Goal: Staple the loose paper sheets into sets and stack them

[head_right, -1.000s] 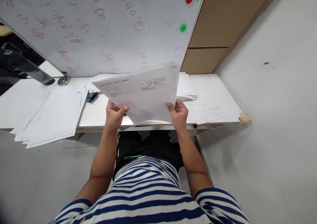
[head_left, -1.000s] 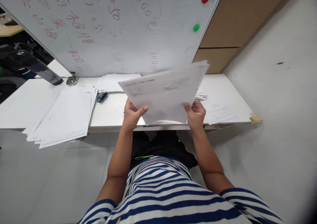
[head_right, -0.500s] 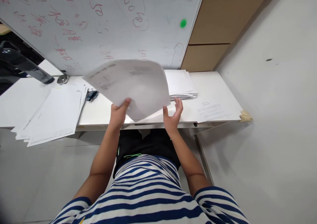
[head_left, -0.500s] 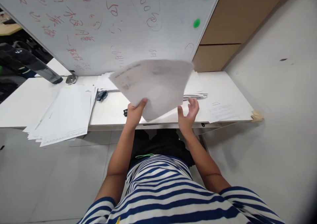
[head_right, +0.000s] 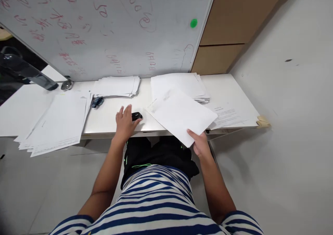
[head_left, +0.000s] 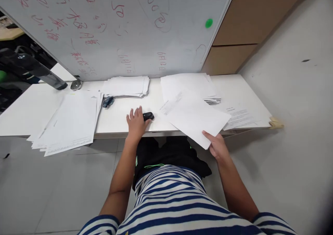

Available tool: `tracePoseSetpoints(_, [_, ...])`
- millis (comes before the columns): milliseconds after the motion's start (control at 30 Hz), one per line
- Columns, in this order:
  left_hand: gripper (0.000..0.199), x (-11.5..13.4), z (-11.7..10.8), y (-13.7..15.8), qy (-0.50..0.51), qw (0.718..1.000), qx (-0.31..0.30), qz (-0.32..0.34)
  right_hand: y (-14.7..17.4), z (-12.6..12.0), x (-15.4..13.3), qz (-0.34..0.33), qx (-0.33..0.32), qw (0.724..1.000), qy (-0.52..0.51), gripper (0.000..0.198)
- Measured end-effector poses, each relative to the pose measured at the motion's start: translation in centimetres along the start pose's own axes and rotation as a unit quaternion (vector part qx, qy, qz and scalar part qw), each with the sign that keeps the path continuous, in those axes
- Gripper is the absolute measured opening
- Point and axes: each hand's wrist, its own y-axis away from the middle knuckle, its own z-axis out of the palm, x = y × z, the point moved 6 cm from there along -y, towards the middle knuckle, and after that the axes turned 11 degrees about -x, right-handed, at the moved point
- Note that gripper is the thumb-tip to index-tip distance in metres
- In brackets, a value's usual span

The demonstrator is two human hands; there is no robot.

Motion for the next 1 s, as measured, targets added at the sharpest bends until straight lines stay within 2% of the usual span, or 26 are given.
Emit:
tracePoseSetpoints(67, [0.054, -3.0, 0.2, -0.5, -0.056, 0.998, -0.028, -0.028, 0.2, -2.1, 0.3, 0.03, 0.019, 0.999, 0.019, 0.049])
tracePoseSetpoints(133, [0.042, -4.8, 0.6, -0.7, -0.067, 0.997, -0.044, -0.012, 0.5, -3.4, 0.4, 0.045, 0.036, 0.998, 0.03, 0.041])
tracePoseSetpoints(267, [0.034, -6.0, 0.8, -0.8, -0.065, 0.998, -0.019, 0.004, 0.8, -4.6, -0.5, 0.056, 0.019, 0.998, 0.035, 0.038])
tracePoseSetpoints(400, [0.032, -6.1, 0.8, -0.8, -0.048, 0.999, -0.018, 0.016, 1.1, -5.0, -1.2, 0.116, -0.032, 0.991, 0.056, 0.038])
tracePoseSetpoints(633, [0.035, -5.8, 0.4, -0.3, -0.035, 0.999, -0.033, 0.024, 1.2, -2.4, 0.2, 0.199, -0.148, 0.965, 0.079, 0.041])
tracePoseSetpoints(800, [0.042, -5.6, 0.3, -0.2, -0.02, 0.998, -0.032, 0.041, 0.6, 0.6, 1.6, 0.214, -0.217, 0.948, 0.093, 0.041])
tracePoseSetpoints(900, [0.043, -5.1, 0.0, -0.1, -0.033, 0.997, -0.066, 0.04, 0.0, 1.7, 1.5, 0.215, -0.242, 0.938, 0.123, 0.042])
tracePoseSetpoints(1000, [0.049, -4.2, -0.9, -0.3, -0.05, 0.991, -0.122, 0.018, -0.7, 1.7, 1.4, 0.216, -0.244, 0.935, 0.137, 0.043])
